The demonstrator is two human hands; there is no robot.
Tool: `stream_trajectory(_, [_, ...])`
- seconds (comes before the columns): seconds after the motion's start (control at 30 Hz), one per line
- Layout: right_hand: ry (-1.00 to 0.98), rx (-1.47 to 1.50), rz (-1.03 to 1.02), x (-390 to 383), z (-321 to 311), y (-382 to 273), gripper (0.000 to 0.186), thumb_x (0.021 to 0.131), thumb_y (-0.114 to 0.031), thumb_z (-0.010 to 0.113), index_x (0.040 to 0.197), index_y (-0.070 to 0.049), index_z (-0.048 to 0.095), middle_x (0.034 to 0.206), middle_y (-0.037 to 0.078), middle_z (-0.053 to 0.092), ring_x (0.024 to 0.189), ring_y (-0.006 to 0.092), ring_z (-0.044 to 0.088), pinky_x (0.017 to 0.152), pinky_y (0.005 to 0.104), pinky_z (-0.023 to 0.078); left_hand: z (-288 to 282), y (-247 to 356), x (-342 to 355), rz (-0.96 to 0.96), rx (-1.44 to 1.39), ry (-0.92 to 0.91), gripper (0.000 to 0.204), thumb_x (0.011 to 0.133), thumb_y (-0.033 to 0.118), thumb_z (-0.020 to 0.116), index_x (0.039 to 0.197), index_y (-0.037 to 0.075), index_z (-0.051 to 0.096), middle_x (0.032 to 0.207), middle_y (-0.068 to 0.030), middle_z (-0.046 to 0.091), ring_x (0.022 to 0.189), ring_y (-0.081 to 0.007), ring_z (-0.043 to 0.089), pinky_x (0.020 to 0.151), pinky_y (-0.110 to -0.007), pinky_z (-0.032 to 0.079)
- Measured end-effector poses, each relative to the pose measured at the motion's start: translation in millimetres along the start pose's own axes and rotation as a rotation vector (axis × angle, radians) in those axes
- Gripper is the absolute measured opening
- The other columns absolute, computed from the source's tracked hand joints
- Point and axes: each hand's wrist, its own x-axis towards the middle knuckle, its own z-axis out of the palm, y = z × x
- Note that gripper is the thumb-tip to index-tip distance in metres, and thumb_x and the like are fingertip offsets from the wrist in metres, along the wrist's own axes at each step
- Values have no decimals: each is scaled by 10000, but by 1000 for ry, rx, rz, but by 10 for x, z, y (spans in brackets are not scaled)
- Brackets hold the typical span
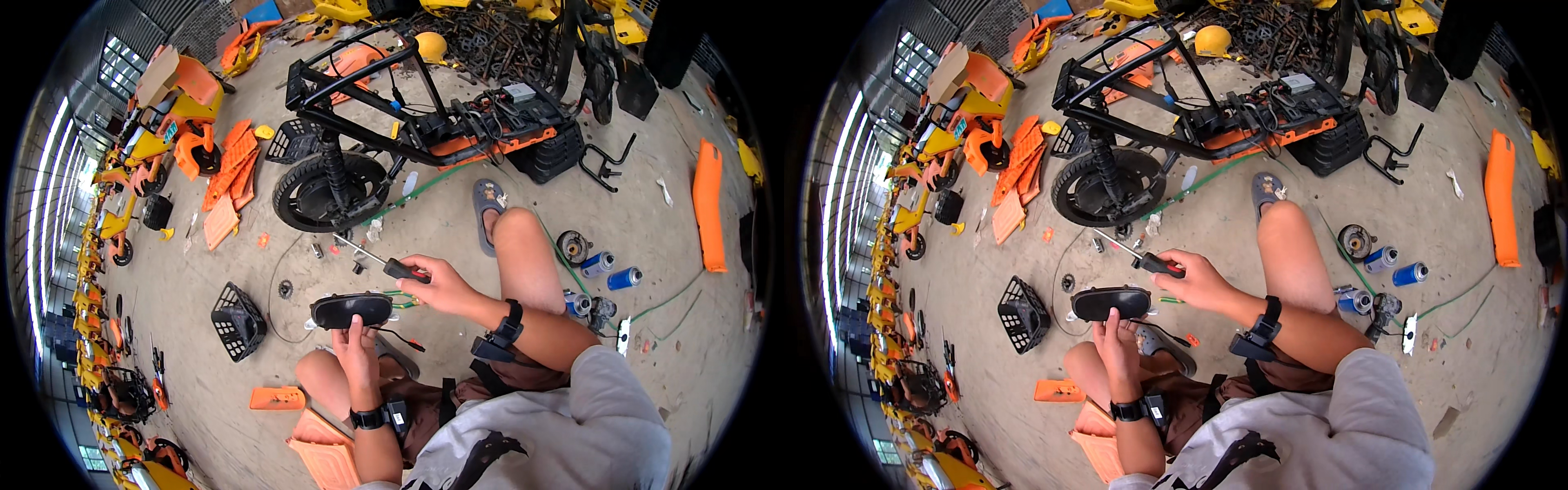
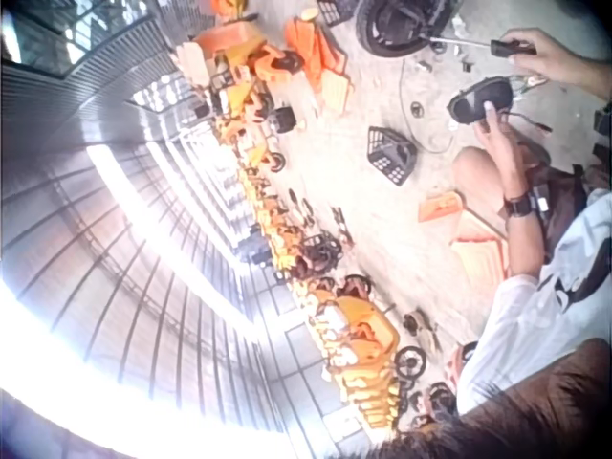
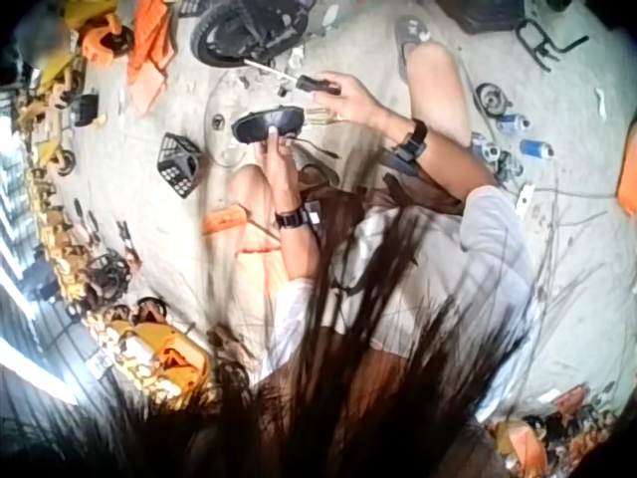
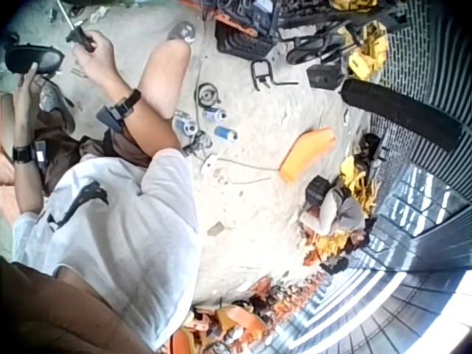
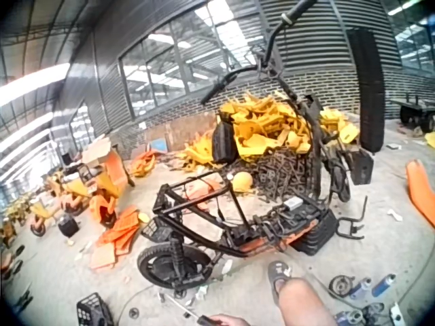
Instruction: The person sits on a floor and uses a screwdriver to work on a black plastic housing component, turning the tool to adjust screws while holding the part by hand.
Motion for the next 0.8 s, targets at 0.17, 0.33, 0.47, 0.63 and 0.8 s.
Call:
stream_trajectory(0.17, [41, -322, -427, -67, -83, -119, 307, 859, -165, 693, 1120, -9, 650, 962, 75, 674, 811, 123, 621, 710, 278, 499, -36, -28, 68, 68, 227, 97, 272, 987, 133, 581, 1211, 1, 500, 1117, -134, 630, 951, -233, 662, 747, -356, 567])
stream_trajectory(0.33, [-32, -308, -370, -401, -319, -464, 301, 866, -111, 658, 1147, 0, 649, 1013, 83, 663, 811, 127, 611, 714, 270, 494, -37, 29, 44, 153, 517, 221, 219, 927, 157, 681, 1055, -15, 635, 954, -74, 679, 843, -131, 627, 735, -287, 521])
stream_trajectory(0.47, [13, -73, -90, -696, -633, -54, 298, 876, -73, 629, 1161, 11, 650, 1074, 64, 655, 739, 97, 581, 650, 234, 467, 208, 115, -13, 10, 600, 1, 252, 916, 233, 698, 918, -14, 651, 798, -23, 648, 729, -90, 582, 659, -274, 498])
stream_trajectory(0.63, [175, 141, -38, -956, -562, 65, 287, 869, -57, 620, 1140, 34, 641, 1124, 134, 668, 709, 94, 577, 609, 220, 469, 137, -22, -31, 200, 792, -58, 306, 920, 178, 673, 1168, 1, 648, 877, -31, 682, 805, -83, 599, 760, -258, 501])
stream_trajectory(0.8, [294, 292, -165, -866, -531, 101, 222, 968, -140, 546, 1097, 31, 606, 1121, 235, 665, 680, 184, 609, 580, 281, 506, 45, -81, -50, 208, 779, -72, 310, 910, 147, 662, 1180, -6, 646, 831, -28, 643, 738, -86, 549, 687, -265, 473])
